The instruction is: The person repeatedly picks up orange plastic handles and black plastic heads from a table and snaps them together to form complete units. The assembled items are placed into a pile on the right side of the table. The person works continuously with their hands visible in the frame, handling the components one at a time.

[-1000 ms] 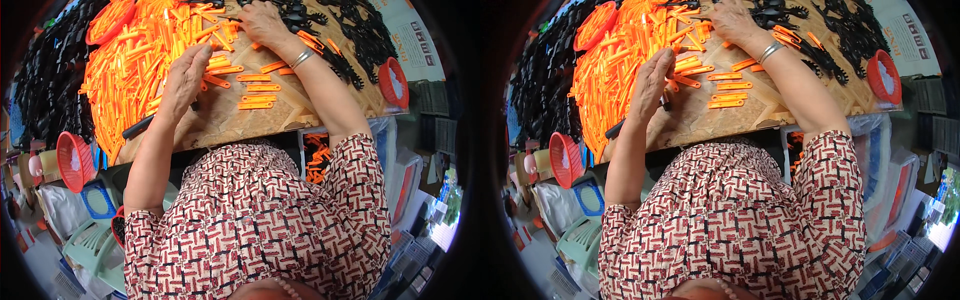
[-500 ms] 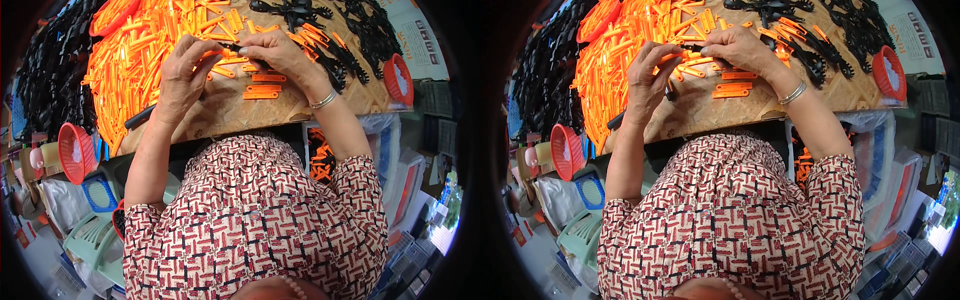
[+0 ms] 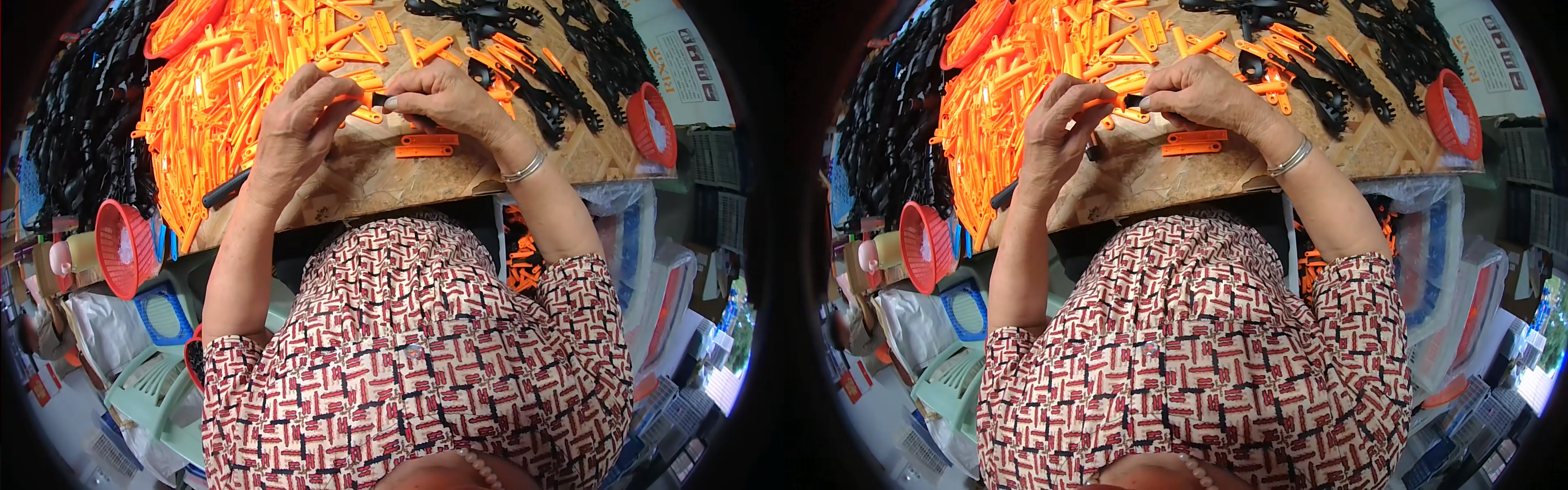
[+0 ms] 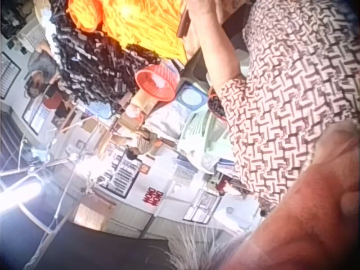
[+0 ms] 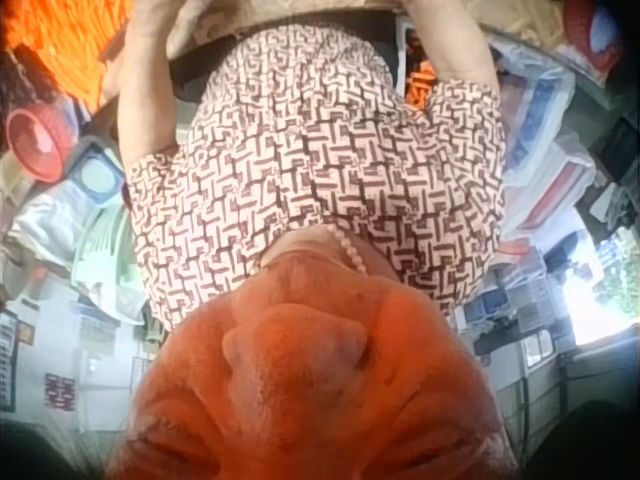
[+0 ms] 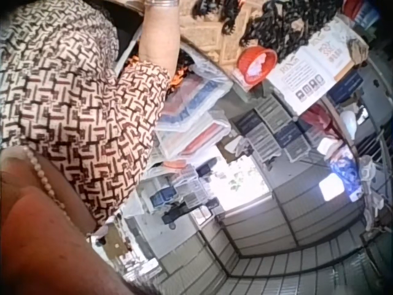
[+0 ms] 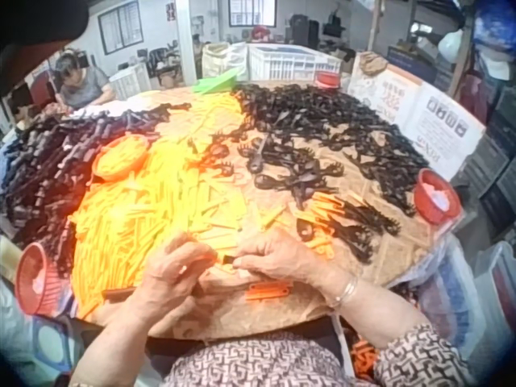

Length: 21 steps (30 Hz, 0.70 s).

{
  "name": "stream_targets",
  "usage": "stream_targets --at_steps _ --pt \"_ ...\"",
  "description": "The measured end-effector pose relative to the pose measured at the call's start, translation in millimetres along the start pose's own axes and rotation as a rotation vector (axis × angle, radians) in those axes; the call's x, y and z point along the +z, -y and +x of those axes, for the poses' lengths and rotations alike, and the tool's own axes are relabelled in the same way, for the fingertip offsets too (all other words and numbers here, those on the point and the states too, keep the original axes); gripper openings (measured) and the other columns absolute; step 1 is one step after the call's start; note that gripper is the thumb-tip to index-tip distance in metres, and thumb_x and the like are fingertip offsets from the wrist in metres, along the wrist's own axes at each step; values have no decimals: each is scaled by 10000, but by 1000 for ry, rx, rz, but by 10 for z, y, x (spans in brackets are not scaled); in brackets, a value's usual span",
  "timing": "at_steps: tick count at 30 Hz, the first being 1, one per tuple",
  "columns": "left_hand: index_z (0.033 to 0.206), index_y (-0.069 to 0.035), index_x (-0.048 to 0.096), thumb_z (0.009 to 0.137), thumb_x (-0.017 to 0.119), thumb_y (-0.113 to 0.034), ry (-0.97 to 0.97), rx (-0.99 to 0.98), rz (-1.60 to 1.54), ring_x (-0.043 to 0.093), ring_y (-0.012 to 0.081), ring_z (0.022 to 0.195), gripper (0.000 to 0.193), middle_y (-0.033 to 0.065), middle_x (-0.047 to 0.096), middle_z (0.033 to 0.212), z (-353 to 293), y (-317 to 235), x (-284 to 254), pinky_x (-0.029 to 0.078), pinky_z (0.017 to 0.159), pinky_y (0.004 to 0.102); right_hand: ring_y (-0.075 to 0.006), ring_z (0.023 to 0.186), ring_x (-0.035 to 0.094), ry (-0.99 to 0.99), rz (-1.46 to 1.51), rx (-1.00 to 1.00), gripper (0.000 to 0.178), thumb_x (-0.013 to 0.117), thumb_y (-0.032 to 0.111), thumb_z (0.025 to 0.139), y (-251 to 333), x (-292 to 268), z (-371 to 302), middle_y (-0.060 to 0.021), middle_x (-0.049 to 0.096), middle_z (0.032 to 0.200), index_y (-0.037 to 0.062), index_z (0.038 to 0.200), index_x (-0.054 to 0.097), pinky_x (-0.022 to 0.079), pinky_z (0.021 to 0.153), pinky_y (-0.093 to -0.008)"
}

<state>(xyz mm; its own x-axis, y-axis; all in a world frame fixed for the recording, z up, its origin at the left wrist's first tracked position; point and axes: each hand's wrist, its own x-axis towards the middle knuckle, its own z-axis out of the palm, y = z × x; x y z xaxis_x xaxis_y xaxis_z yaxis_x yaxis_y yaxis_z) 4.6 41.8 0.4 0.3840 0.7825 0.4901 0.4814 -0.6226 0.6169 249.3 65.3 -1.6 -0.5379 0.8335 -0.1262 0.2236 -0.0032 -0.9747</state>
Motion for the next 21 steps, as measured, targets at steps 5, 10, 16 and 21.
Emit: stream_targets --at_steps 5,10,16,21 --pt "1071 -60 737 914 735 -1 38 -28 -14 692 187 852 168 65 655 957 -5 -10 -28 555 710 306 -43 538 546 1 14 2 176 709 152 968 0 14 -4 26 605 634 -16 924 737 448 515 -213" --pt "1054 -44 738 900 737 10 44 22 28 684 188 830 163 64 643 914 -23 -8 -12 538 686 307 -41 541 546 47 2 -14 167 705 152 966 7 7 -24 32 604 634 -2 916 745 448 515 -213" --pt "1029 -28 732 887 742 8 54 -22 -30 665 201 795 147 71 625 872 -73 -49 0 520 685 314 -114 534 575 45 -244 -234 142 707 139 934 18 16 -81 -32 618 627 8 884 728 451 519 -266" --pt "989 -34 689 855 737 27 66 -67 -66 638 308 828 155 114 601 895 -202 48 109 516 725 380 -278 586 615 -137 -1093 -735 144 712 150 855 86 185 -155 -159 631 671 46 773 656 478 563 -349"
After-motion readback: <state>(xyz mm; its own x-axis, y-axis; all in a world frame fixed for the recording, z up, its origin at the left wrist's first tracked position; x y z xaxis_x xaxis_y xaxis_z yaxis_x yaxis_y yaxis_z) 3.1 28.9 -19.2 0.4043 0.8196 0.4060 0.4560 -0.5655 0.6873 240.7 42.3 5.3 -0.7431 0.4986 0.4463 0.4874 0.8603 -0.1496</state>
